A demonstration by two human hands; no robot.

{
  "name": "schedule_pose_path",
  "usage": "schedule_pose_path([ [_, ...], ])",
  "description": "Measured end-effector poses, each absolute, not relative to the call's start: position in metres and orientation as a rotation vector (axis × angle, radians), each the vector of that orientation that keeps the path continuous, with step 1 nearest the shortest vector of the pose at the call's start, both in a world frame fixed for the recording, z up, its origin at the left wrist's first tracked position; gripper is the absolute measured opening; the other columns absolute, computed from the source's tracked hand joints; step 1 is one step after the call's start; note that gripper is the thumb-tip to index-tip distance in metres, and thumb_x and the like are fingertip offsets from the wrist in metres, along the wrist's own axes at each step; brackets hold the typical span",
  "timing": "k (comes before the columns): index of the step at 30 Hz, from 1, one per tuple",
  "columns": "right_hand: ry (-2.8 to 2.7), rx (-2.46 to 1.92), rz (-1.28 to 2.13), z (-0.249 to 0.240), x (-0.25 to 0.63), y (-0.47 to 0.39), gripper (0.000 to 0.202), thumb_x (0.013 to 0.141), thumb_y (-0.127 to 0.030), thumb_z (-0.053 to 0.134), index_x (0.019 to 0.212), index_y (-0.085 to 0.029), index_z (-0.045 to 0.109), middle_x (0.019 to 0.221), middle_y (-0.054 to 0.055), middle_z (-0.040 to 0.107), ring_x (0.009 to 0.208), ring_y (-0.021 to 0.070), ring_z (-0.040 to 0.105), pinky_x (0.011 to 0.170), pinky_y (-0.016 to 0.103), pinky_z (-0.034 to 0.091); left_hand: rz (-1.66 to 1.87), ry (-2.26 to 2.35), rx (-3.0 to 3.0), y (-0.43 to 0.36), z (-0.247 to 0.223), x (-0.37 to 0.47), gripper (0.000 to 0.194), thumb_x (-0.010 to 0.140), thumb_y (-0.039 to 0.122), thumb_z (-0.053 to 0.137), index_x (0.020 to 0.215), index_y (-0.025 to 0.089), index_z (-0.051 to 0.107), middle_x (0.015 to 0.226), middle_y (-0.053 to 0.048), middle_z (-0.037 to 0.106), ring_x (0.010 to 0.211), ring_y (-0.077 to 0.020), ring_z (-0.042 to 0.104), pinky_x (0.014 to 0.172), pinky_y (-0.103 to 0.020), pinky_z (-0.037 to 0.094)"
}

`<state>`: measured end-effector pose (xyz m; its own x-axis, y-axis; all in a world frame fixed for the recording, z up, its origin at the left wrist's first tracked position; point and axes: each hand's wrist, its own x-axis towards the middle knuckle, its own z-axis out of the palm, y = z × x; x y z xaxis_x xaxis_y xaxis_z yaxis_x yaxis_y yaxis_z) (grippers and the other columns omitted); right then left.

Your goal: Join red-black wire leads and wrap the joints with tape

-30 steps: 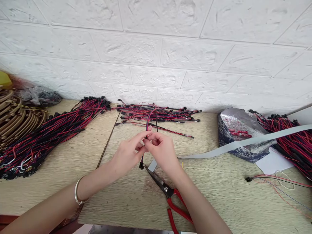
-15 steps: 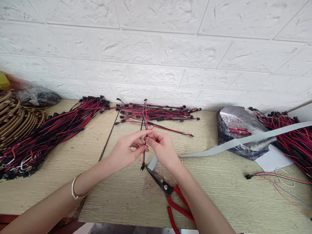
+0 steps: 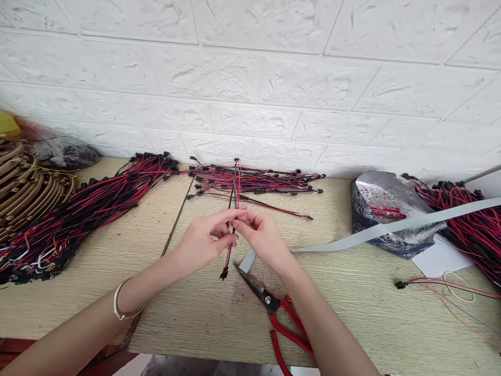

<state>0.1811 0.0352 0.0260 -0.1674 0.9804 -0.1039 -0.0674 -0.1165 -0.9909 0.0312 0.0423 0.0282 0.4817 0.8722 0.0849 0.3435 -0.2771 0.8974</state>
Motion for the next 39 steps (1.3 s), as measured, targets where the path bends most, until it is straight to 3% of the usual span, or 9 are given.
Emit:
schedule_pose_path([
  [5, -1.270, -1.187, 1.418, 0.021, 0.181, 0.036, 0.013, 0.068, -0.030, 0.068, 0.067, -0.019, 0.061, 0.061, -0.002, 0.058, 0.059, 0.0129, 0.049, 0.059, 0.028, 0.040, 0.765, 1.014, 1.852, 0.044, 0.027, 0.031, 0.055, 0.074, 0.003, 0.052, 0.125, 0.024, 0.058, 0.074, 0.001, 0.068, 0.059, -0.0119, 0.061, 0.056, -0.022, 0.049],
  [10, -1.358, -1.313, 1.327, 0.019, 0.182, 0.035, 0.019, 0.069, -0.032, 0.064, 0.058, -0.020, 0.053, 0.057, -0.002, 0.051, 0.057, 0.0124, 0.043, 0.055, 0.027, 0.033, 0.792, 1.038, 1.903, 0.042, 0.027, 0.031, 0.054, 0.075, 0.002, 0.050, 0.125, 0.023, 0.057, 0.098, -0.004, 0.070, 0.060, -0.0090, 0.058, 0.060, -0.022, 0.048],
  [15, -1.484, -1.391, 1.162, 0.017, 0.179, 0.030, 0.026, 0.074, -0.031, 0.055, 0.055, -0.022, 0.041, 0.053, -0.006, 0.035, 0.051, 0.0104, 0.031, 0.049, 0.026, 0.024, 0.765, 0.964, 1.737, 0.039, 0.025, 0.031, 0.067, 0.076, 0.004, 0.051, 0.138, 0.027, 0.039, 0.105, -0.007, 0.068, 0.057, -0.0076, 0.057, 0.050, -0.018, 0.042],
  [18, -1.536, -1.404, 1.104, 0.017, 0.179, 0.029, 0.024, 0.079, -0.031, 0.051, 0.058, -0.021, 0.043, 0.054, -0.006, 0.037, 0.052, 0.0106, 0.031, 0.049, 0.025, 0.024, 0.871, 0.906, 1.417, 0.043, 0.023, 0.030, 0.068, 0.078, 0.014, 0.057, 0.139, 0.029, 0.033, 0.121, -0.010, 0.062, 0.065, -0.0097, 0.063, 0.057, -0.021, 0.049],
  [20, -1.582, -1.403, 1.079, 0.018, 0.181, 0.029, 0.023, 0.081, -0.031, 0.050, 0.061, -0.019, 0.049, 0.055, -0.005, 0.042, 0.053, 0.0105, 0.034, 0.050, 0.025, 0.026, 0.896, 0.907, 1.229, 0.048, 0.022, 0.029, 0.051, 0.077, 0.022, 0.063, 0.126, 0.023, 0.048, 0.113, -0.009, 0.065, 0.072, -0.0127, 0.065, 0.063, -0.025, 0.053],
  [23, -1.644, -1.410, 1.038, 0.019, 0.185, 0.030, 0.022, 0.080, -0.031, 0.056, 0.063, -0.018, 0.056, 0.056, -0.004, 0.047, 0.052, 0.0095, 0.034, 0.049, 0.024, 0.025, 0.806, 0.903, 1.083, 0.054, 0.021, 0.026, 0.026, 0.071, 0.030, 0.071, 0.092, 0.014, 0.065, 0.088, -0.005, 0.068, 0.075, -0.0154, 0.064, 0.065, -0.026, 0.054],
  [30, -1.580, -1.379, 0.990, 0.024, 0.194, 0.036, 0.031, 0.073, -0.039, 0.067, 0.054, -0.018, 0.053, 0.050, -0.006, 0.040, 0.049, 0.0081, 0.030, 0.046, 0.024, 0.023, 0.710, 0.823, 1.009, 0.066, 0.012, 0.023, 0.027, 0.061, 0.035, 0.079, 0.071, 0.013, 0.067, 0.069, -0.001, 0.065, 0.065, -0.0131, 0.063, 0.057, -0.022, 0.047],
  [37, -1.429, -1.465, 0.621, 0.072, 0.246, 0.014, 0.035, 0.083, -0.046, 0.056, 0.063, -0.019, 0.061, 0.047, -0.006, 0.032, 0.045, 0.0087, 0.028, 0.043, 0.024, 0.021, 0.744, 0.872, 1.191, 0.066, 0.033, 0.003, 0.028, 0.067, 0.039, 0.073, 0.065, 0.013, 0.065, 0.062, -0.003, 0.066, 0.055, -0.0087, 0.053, 0.052, -0.020, 0.037],
  [39, -1.587, -1.574, 0.524, 0.083, 0.258, -0.016, 0.032, 0.084, -0.044, 0.056, 0.064, -0.020, 0.060, 0.050, -0.005, 0.038, 0.046, 0.0091, 0.033, 0.043, 0.023, 0.025, 0.731, 0.918, 1.189, 0.059, 0.034, -0.010, 0.029, 0.066, 0.040, 0.074, 0.061, 0.013, 0.062, 0.057, -0.002, 0.065, 0.051, -0.0081, 0.050, 0.051, -0.021, 0.036],
])
